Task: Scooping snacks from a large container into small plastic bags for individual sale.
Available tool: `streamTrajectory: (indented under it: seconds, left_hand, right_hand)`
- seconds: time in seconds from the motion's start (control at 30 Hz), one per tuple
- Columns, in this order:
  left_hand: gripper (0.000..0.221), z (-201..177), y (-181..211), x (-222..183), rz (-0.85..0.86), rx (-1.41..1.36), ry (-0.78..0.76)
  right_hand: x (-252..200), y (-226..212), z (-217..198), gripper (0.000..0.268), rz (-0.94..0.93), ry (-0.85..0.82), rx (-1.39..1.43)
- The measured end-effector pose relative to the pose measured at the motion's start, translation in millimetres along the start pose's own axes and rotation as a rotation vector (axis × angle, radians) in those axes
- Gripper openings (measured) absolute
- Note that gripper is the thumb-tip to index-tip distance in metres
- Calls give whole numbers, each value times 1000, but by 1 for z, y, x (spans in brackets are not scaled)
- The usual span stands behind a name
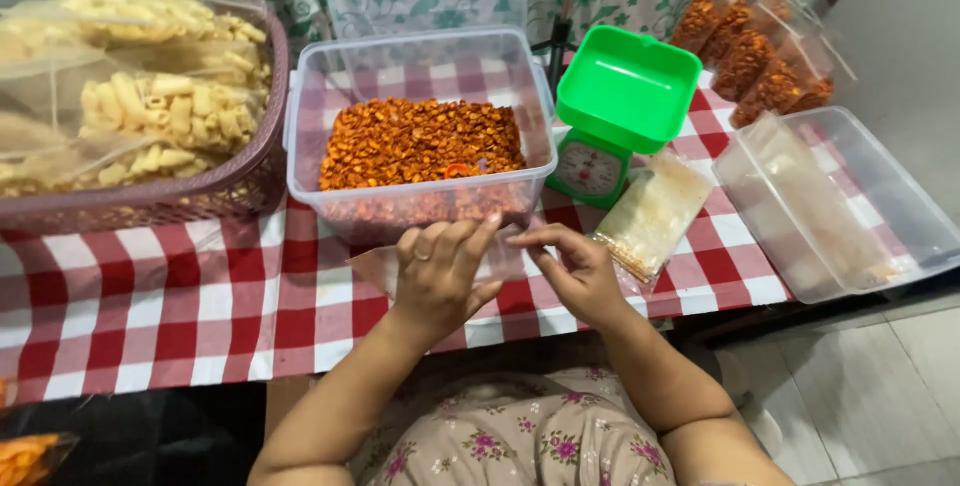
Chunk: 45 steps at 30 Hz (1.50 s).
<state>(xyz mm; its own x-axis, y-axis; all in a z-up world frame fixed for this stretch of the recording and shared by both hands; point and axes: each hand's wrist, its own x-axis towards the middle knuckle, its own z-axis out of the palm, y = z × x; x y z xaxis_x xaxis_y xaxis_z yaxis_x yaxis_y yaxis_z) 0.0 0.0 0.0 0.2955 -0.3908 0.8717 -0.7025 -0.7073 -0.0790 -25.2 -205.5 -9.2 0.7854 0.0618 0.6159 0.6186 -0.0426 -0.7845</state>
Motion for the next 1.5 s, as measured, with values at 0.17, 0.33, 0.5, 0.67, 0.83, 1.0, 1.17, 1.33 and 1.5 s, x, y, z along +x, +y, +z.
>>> streamTrajectory:
  seconds: [0.17,0.33,0.5,0.67,0.83,1.0,1.17,1.33,1.5]
  left_hand:
    - [53,6,-1,13,45,95,-30]
    - [59,7,0,24,65,21,-67]
    - [64,9,0,20,71,-60,-107]
    - [70,20,11,14,103,-92,-95]
    - [36,26,9,12,106,-25,49]
    - [40,21,2,-2,128,-14,20]
    - [47,19,-15,-12,146,-28,27]
    - [64,13,-44,-29,143,71,-35]
    - [52,11,-50,-42,170,54,-33]
  right_hand:
    - [3,2,-12,26,155,-123,27]
    - [1,21,-27,27,292,-252,94]
    - [0,29,-34,31,366,-317,230]
    - [-8,52,-31,23,341,-391,156]
    - [-20,77,-24,30,351,-328,146]
    - [-14,67,-25,35,378,-353,36]
    - [-1,43,-23,43,377,-351,-10]
    - [8,34,-34,45,396,-340,-6]
    - [7,29,-25,44,374,-357,-31]
